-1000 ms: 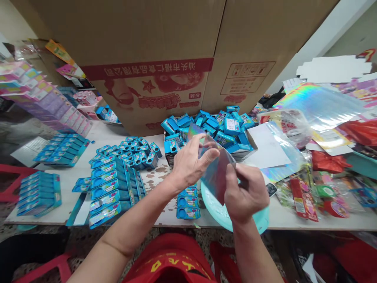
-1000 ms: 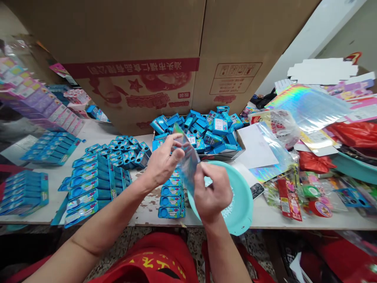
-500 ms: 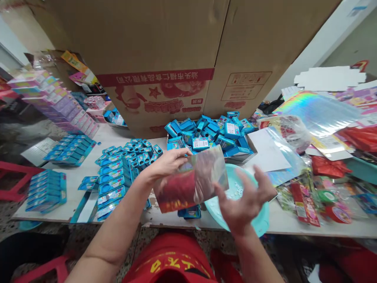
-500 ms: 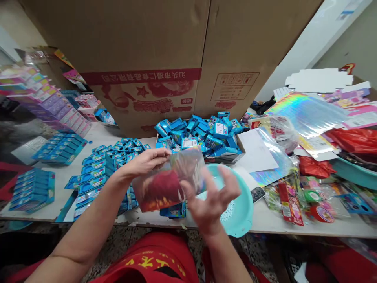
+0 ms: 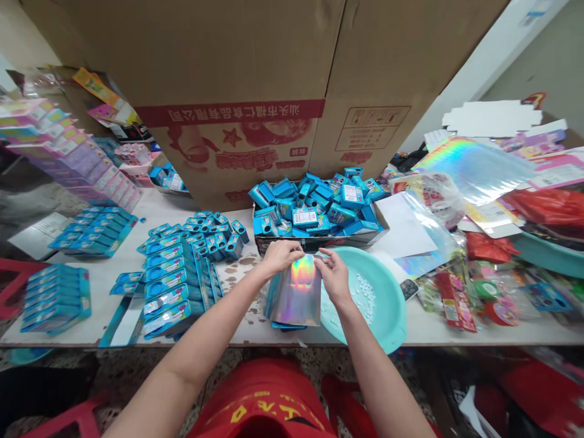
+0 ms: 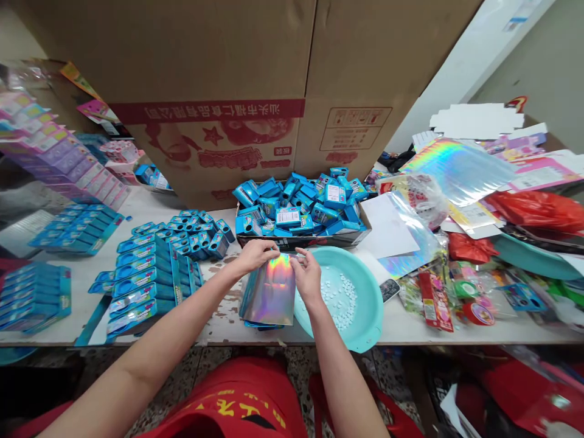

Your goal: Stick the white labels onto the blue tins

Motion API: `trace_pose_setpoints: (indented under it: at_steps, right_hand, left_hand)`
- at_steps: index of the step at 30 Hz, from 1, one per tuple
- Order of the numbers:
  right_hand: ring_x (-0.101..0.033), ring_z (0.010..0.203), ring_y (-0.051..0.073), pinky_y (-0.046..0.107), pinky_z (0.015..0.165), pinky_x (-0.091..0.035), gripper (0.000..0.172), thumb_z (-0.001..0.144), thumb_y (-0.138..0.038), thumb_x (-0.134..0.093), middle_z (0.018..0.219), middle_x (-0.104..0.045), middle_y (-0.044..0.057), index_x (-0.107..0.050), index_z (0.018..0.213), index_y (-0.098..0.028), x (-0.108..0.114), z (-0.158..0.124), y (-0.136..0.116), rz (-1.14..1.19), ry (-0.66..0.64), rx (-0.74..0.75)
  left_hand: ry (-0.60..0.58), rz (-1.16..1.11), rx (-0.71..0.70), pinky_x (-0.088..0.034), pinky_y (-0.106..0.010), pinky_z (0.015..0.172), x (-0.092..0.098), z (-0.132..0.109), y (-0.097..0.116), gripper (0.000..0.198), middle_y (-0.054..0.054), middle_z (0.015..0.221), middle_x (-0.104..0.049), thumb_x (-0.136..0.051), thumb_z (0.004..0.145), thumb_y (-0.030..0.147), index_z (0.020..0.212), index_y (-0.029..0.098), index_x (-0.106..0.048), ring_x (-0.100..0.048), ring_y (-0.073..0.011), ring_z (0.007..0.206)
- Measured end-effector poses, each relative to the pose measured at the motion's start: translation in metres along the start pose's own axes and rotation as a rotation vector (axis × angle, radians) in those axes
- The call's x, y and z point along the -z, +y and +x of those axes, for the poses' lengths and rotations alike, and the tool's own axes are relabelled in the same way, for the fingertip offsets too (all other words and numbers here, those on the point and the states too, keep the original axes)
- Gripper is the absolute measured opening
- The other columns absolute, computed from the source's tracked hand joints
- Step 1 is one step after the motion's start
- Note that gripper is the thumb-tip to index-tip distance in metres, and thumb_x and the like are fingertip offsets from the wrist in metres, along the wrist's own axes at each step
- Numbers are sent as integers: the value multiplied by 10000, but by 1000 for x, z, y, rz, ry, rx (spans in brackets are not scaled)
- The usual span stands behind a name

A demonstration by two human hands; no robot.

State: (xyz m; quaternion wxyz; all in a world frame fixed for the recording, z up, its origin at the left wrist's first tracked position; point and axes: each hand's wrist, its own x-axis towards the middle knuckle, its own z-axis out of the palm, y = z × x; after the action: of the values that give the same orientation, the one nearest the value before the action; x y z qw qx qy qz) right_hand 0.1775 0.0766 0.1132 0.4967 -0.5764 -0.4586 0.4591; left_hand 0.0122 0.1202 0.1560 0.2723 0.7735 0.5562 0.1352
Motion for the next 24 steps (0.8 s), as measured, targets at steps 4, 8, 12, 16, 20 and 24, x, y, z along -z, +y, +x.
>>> trace_pose_setpoints:
  at_steps: [4,8,12,16,20,24]
  right_hand:
    - [-610,850,198,351,779,-504,305,808,-337,-515,1018,-645,103,-677,1016,-185,9,0,7,-474,-9,345]
    - [-595,992,217,332,770,-513,332,887,-271,-440,1190,-603,111,-623,1161,-224,10,-9,18,-826,33,499]
    - [-571,1051,228,336,760,-517,308,904,-269,-445,1280,-557,108,-608,1163,-243,8,-18,25,-932,43,583]
    - [-544,1072,255,377,816,-488,206,895,-296,-483,1237,-560,151,-648,931,-179,12,-27,16,-913,79,643]
    - [-577,792,202,327,721,-458,169,908,-260,-477,810,-656,65,-604,817,-195,28,-49,-13,-870,31,702]
    - [-570,693,159,280,668,-439,151,873,-322,-557,727,-629,18,-585,785,-204,47,-70,-50,-689,39,619]
  left_hand:
    - [7,35,27,-395,-272,759,-12,2,6,268,-34,893,-715,-466,832,317,867,195,-702,-616,-188,852]
    - [29,0,52,-391,-281,775,-14,4,8,258,-37,903,-715,-465,835,305,853,192,-697,-617,-191,867]
    - [58,-30,79,-385,-277,754,-17,4,6,250,-32,892,-711,-459,841,288,834,193,-690,-615,-186,856]
    - [61,16,78,-356,-306,775,-21,6,3,248,-38,914,-707,-446,860,286,834,197,-676,-607,-203,902]
    - [70,112,75,-322,-342,787,-29,8,3,245,-58,946,-694,-435,883,270,821,191,-659,-580,-218,937]
    - [126,213,69,-306,-363,809,-45,10,3,277,-69,935,-666,-396,922,284,858,188,-647,-531,-212,934]
